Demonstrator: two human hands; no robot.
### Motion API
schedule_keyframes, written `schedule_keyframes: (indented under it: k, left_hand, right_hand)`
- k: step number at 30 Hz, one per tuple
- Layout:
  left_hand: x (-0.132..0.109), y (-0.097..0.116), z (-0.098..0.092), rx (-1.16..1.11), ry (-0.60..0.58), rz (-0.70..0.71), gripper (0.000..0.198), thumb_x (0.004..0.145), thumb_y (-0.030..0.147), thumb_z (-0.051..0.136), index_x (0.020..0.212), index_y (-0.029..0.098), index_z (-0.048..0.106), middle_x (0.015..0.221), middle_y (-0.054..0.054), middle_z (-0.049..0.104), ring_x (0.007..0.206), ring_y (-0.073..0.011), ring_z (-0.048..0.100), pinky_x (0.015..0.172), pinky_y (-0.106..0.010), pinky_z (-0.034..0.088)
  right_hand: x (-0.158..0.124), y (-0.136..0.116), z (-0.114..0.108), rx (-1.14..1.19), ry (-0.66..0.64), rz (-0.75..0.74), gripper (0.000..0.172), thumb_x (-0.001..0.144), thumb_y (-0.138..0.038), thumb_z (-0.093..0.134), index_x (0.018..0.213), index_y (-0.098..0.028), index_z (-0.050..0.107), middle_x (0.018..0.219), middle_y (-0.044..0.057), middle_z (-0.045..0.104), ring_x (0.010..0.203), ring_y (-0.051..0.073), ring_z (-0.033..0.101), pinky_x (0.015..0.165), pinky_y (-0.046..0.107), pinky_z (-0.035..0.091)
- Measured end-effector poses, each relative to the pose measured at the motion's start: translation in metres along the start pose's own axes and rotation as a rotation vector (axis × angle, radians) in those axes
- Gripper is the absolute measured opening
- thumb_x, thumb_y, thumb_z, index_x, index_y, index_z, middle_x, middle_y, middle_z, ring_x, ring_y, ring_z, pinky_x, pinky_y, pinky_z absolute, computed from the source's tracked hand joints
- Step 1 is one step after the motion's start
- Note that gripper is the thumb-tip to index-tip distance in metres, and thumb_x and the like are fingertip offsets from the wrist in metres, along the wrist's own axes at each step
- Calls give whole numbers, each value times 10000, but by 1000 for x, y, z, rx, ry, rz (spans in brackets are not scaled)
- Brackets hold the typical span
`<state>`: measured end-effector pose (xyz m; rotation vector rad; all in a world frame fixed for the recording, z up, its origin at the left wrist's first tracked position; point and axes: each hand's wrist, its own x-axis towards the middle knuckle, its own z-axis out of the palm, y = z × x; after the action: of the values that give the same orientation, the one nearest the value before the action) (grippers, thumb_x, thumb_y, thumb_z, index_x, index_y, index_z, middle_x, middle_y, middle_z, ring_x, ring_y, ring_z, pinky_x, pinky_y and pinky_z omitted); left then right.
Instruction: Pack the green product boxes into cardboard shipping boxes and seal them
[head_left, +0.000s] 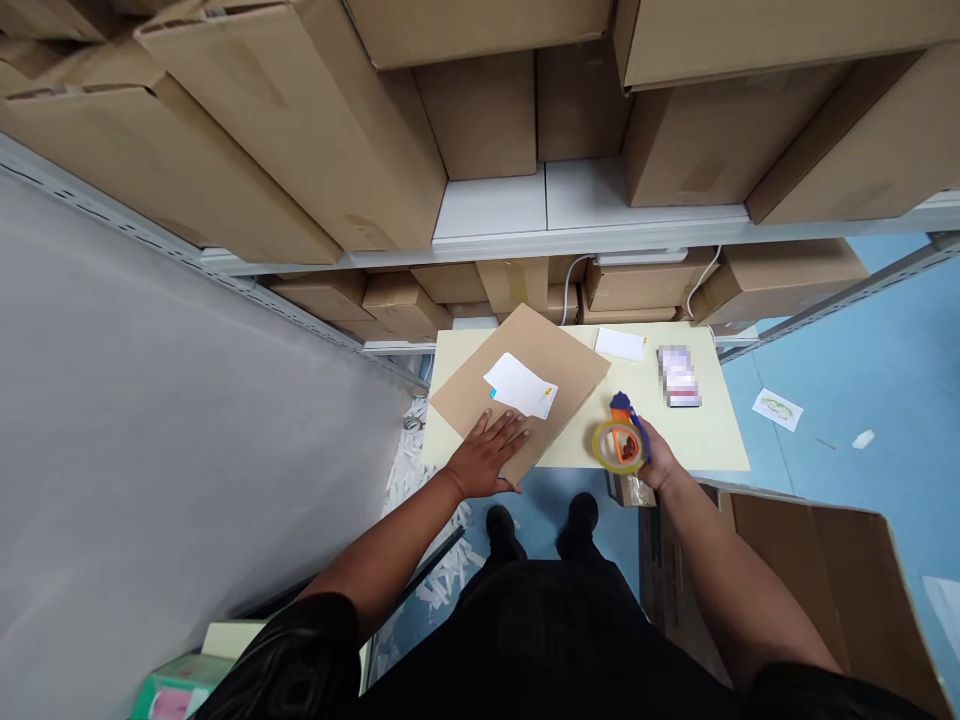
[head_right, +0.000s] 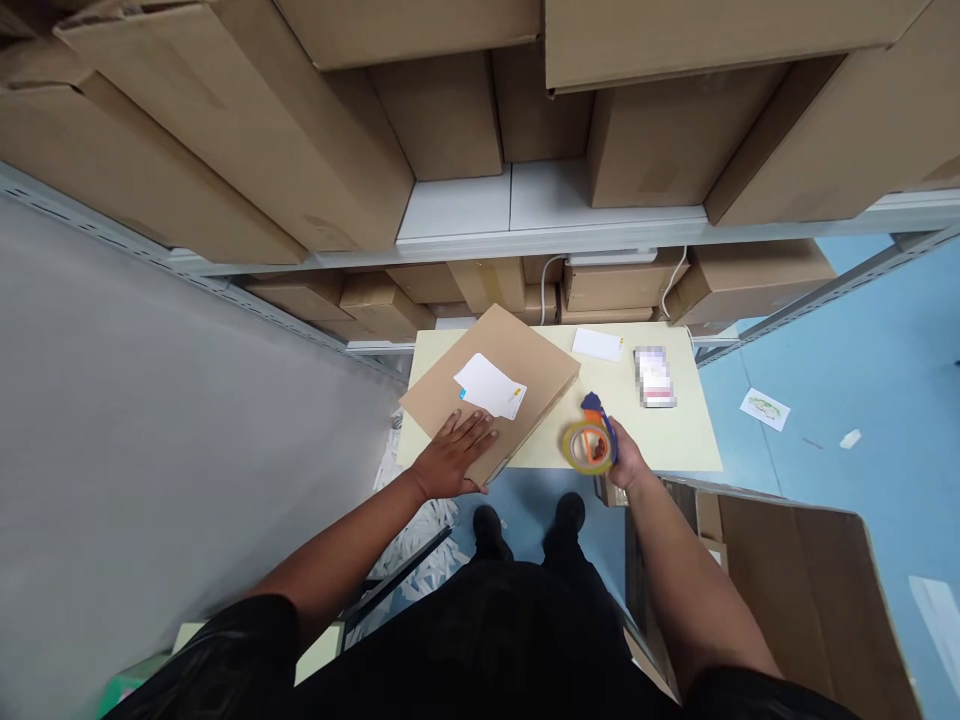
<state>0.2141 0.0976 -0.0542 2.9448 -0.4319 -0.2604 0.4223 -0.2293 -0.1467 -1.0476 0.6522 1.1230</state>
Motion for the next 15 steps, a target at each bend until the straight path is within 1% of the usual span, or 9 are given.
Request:
schedule_keyframes:
  k: [1, 2, 4, 6, 9, 10, 12, 15]
  left_hand:
    - [3, 2, 1, -3, 14, -16, 1100, 802, 785, 637, 1639, 171, 274, 1694, -187, 243, 1591, -382, 108, 1260, -634, -19]
    - [7, 5, 2, -5, 32, -37, 1095, 807, 792, 623, 1638, 168, 277, 1694, -187, 243, 1591, -381, 107, 1260, -637, -21]
    - [16, 15, 6, -8, 73, -91, 1081, 820, 800, 596, 1635, 162, 283, 1693, -189, 245, 1591, -384, 103, 1260, -642, -21]
    - [28, 29, 10, -11, 114, -159, 1078, 827, 800, 585, 1632, 150, 283, 1693, -196, 242, 1590, -391, 100, 1260, -648, -18]
    - [48, 53, 17, -14, 155, -259, 1051, 857, 763, 579, 1631, 122, 269, 1692, -212, 234, 1589, -398, 96, 1257, -661, -6]
    - [55, 61, 19, -16, 162, -285, 1026, 877, 740, 570, 1631, 116, 262, 1691, -217, 232, 1589, -398, 94, 1254, -668, -1]
    - [68, 78, 23, -26, 174, -332, 978, 912, 695, 553, 1631, 109, 246, 1688, -231, 228, 1589, -401, 93, 1244, -683, 10]
    - [78, 96, 25, -53, 196, -379, 977, 922, 668, 555, 1633, 88, 219, 1683, -262, 210, 1583, -427, 95, 1225, -707, 30]
  right_hand:
    - [-13, 17, -8, 2, 29, 15, 407, 963, -561, 527, 1050, -203, 701, 910, 77, 800, 852, 265, 755, 871, 454, 602]
    - [-25, 36, -15, -4, 22, 52, 420, 958, -569, 539, 1051, -196, 708, 931, 92, 803, 880, 279, 760, 885, 461, 599]
    - [-49, 77, -22, 25, 32, 39, 409, 956, -563, 553, 1043, -200, 720, 952, 101, 807, 927, 290, 766, 913, 447, 596]
    - [-65, 118, -22, 71, 23, 47, 399, 949, -563, 568, 1035, -207, 725, 976, 98, 808, 974, 287, 764, 950, 429, 587]
    - [-72, 168, -8, 107, -20, 80, 447, 945, -606, 546, 1050, -210, 724, 985, 95, 805, 1002, 290, 759, 943, 425, 591]
    - [-70, 180, -1, 107, -31, 103, 466, 942, -627, 534, 1041, -213, 723, 953, 93, 804, 995, 292, 760, 929, 423, 596]
    - [-63, 196, 15, 115, -39, 140, 489, 942, -652, 509, 1026, -217, 716, 882, 81, 798, 966, 288, 761, 902, 414, 604]
    - [-49, 203, 33, 167, -59, 127, 473, 956, -622, 487, 1069, -215, 702, 868, 61, 794, 960, 272, 757, 887, 390, 607]
